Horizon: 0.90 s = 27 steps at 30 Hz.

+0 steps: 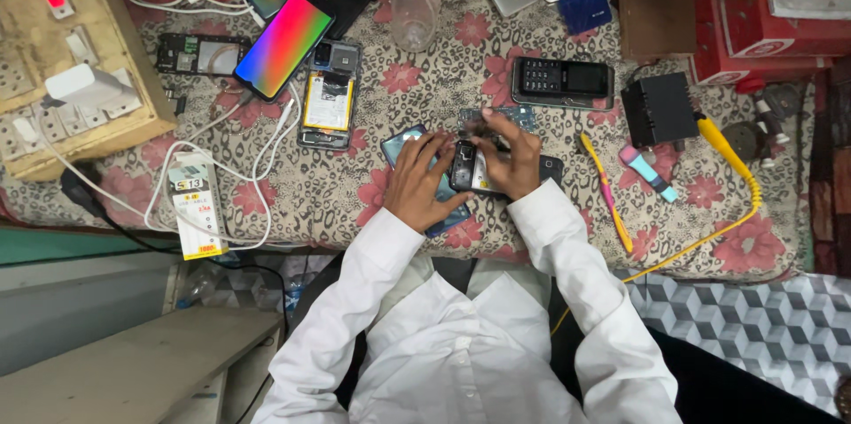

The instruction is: The person repairs a smartphone at a cluttered workbench. They use a soldering iron on the phone's exposed internal board, manipulate the board and battery with a screwdriver and by hand, then assemble a phone body and repeatedly press its screen and buttons to test it.

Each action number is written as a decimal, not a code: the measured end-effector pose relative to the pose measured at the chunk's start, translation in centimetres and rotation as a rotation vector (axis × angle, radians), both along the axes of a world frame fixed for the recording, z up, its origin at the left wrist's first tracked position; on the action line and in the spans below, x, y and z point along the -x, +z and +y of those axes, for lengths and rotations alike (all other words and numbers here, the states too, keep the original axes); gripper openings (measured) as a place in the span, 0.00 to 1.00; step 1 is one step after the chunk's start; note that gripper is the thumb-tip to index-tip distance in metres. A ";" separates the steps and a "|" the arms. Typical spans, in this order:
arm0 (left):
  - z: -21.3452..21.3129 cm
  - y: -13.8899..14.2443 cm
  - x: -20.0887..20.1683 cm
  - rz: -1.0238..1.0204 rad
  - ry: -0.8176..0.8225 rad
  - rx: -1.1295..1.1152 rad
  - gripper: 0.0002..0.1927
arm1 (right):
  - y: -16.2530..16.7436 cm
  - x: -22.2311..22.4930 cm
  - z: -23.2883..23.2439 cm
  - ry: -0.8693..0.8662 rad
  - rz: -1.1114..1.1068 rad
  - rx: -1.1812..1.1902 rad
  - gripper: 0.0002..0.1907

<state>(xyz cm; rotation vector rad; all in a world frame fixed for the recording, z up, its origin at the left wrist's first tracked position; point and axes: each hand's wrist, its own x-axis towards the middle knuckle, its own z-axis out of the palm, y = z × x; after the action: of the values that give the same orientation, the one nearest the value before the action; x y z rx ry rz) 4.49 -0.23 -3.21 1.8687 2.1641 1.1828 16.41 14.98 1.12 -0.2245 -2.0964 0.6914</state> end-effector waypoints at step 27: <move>0.1 0.4 -0.1 -0.001 0.008 0.014 0.40 | 0.3 0.1 0.3 0.084 -0.061 0.254 0.31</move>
<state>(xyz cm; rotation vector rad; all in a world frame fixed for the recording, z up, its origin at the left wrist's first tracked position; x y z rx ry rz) 4.55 -0.10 -2.79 1.8551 2.1757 1.1664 16.33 15.30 1.41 -0.3019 -2.0822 1.0141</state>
